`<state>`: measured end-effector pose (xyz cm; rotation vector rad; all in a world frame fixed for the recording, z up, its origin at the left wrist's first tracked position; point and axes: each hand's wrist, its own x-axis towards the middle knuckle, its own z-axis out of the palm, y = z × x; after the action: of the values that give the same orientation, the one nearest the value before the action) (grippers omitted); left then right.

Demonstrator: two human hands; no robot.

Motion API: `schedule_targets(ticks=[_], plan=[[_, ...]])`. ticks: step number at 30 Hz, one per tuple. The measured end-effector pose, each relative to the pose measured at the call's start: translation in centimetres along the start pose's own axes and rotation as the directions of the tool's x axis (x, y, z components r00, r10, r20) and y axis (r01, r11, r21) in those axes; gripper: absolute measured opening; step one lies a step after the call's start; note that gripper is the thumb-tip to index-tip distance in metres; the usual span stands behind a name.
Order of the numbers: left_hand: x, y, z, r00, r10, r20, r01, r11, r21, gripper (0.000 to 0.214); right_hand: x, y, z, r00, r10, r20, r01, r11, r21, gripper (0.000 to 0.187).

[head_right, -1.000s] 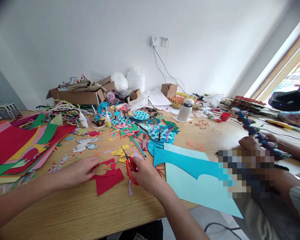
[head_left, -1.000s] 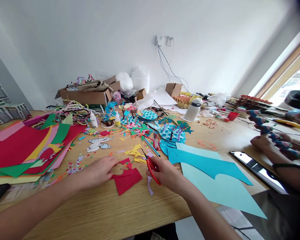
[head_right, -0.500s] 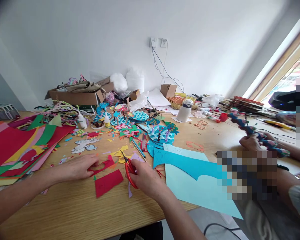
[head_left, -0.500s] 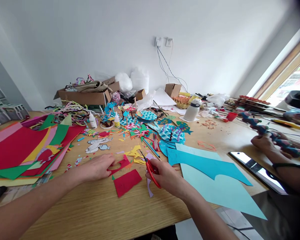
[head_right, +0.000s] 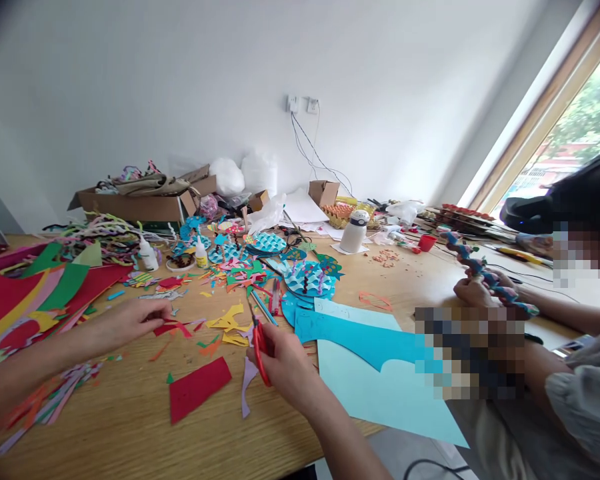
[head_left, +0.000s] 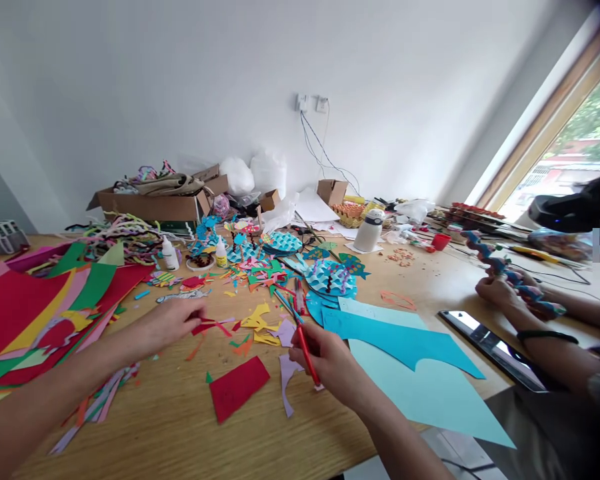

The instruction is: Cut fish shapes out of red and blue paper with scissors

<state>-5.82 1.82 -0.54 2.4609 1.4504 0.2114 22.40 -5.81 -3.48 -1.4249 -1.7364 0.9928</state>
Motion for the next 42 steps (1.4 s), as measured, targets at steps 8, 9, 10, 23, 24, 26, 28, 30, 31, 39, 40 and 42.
schedule_targets(ticks=[8,9,10,23,24,26,28,30,31,39,40,42], plan=[[5.2,2.0,-2.0,0.991,-0.055,-0.126,0.054,0.998,-0.010,0.013,3.4,-1.9,-1.5,0.987,0.045,-0.152,0.034,0.876,0.482,0.023],[6.3,2.4,-2.0,0.988,-0.069,-0.141,0.069,0.998,-0.003,0.014,4.1,-2.2,-1.5,0.985,0.034,-0.170,0.057,0.863,0.503,0.023],[7.4,2.7,-1.9,0.985,-0.080,-0.153,0.082,0.997,0.003,0.015,4.8,-2.4,-1.5,0.983,0.015,-0.181,0.082,0.854,0.514,0.022],[17.5,3.3,2.0,0.990,-0.047,-0.130,0.041,0.998,-0.047,0.032,9.5,3.3,0.8,0.926,-0.069,-0.371,0.197,0.927,0.319,0.018],[17.8,3.3,2.1,0.993,-0.028,-0.116,0.021,0.998,-0.063,0.032,9.6,3.6,0.8,0.923,-0.074,-0.378,0.194,0.937,0.291,0.017],[17.9,3.3,2.1,0.996,-0.001,-0.094,-0.009,0.995,-0.104,0.032,9.5,3.8,0.8,0.918,-0.086,-0.386,0.189,0.953,0.235,0.016],[17.4,3.6,1.7,0.997,0.006,-0.077,-0.019,0.987,-0.159,0.032,9.5,3.7,0.7,0.920,-0.096,-0.379,0.178,0.966,0.189,0.016],[16.2,3.8,1.1,0.999,0.012,-0.041,-0.021,0.974,-0.226,0.033,9.4,3.6,0.7,0.926,-0.101,-0.363,0.166,0.974,0.151,0.016],[15.3,4.0,0.8,1.000,0.023,-0.004,-0.023,0.965,-0.260,0.032,9.4,3.5,0.7,0.929,-0.105,-0.354,0.162,0.978,0.133,0.015],[4.8,4.2,1.0,0.905,0.168,0.391,-0.053,0.956,-0.287,0.015,9.7,3.6,0.7,0.968,-0.150,-0.201,0.154,0.988,0.003,0.018],[3.5,4.2,1.4,0.900,0.158,0.406,-0.049,0.963,-0.266,0.016,9.6,3.4,0.8,0.973,-0.159,-0.166,0.159,0.987,-0.014,0.018],[1.0,4.5,2.1,0.904,0.136,0.406,-0.043,0.972,-0.229,0.018,9.3,2.8,0.8,0.981,-0.180,-0.075,0.176,0.983,-0.054,0.016]])
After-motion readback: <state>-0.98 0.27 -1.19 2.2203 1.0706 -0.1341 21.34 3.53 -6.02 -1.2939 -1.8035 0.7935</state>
